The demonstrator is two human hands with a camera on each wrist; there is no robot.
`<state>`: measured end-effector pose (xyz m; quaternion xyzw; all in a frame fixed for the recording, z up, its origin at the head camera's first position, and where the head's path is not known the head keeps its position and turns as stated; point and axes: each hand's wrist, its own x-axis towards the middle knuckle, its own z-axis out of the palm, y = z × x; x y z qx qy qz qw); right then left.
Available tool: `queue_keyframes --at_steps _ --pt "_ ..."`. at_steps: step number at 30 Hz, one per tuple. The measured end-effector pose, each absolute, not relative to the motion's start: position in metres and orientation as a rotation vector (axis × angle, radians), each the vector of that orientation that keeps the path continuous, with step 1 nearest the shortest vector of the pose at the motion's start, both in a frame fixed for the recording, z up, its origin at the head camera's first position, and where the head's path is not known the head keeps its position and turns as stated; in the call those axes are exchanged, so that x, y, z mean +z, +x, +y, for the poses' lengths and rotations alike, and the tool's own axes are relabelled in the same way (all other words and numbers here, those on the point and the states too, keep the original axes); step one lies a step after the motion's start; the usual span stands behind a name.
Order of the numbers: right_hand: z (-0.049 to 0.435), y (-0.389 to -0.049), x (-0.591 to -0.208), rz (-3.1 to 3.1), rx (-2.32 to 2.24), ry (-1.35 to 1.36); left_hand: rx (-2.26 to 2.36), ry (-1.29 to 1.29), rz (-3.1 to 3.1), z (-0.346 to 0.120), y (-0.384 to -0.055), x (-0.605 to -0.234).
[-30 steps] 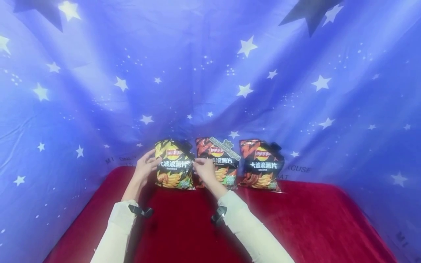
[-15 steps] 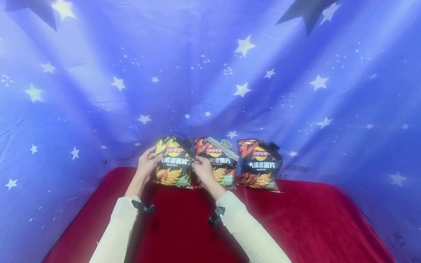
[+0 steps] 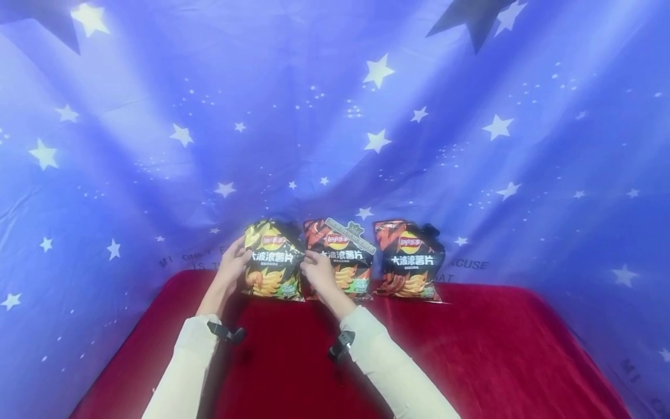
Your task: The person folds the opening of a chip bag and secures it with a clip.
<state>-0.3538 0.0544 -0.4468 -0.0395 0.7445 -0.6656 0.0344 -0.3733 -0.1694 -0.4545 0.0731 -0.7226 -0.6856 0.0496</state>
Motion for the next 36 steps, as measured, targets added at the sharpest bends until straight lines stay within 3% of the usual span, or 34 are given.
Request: queue_keyframes --at_steps 23,29,36 --pt "0.057 -0.359 -0.455 2.236 -2.001 -0.136 -2.104 0.274 -2.182 -0.170 -0.372 -0.456" --pt "0.067 -0.359 -0.449 2.280 -1.999 -0.176 -1.809 0.300 -2.282 -0.160 -0.366 -0.444" --pt "0.100 -0.354 -0.420 2.251 -2.042 -0.274 -1.480 0.001 -2.359 -0.131 -0.345 -0.415"
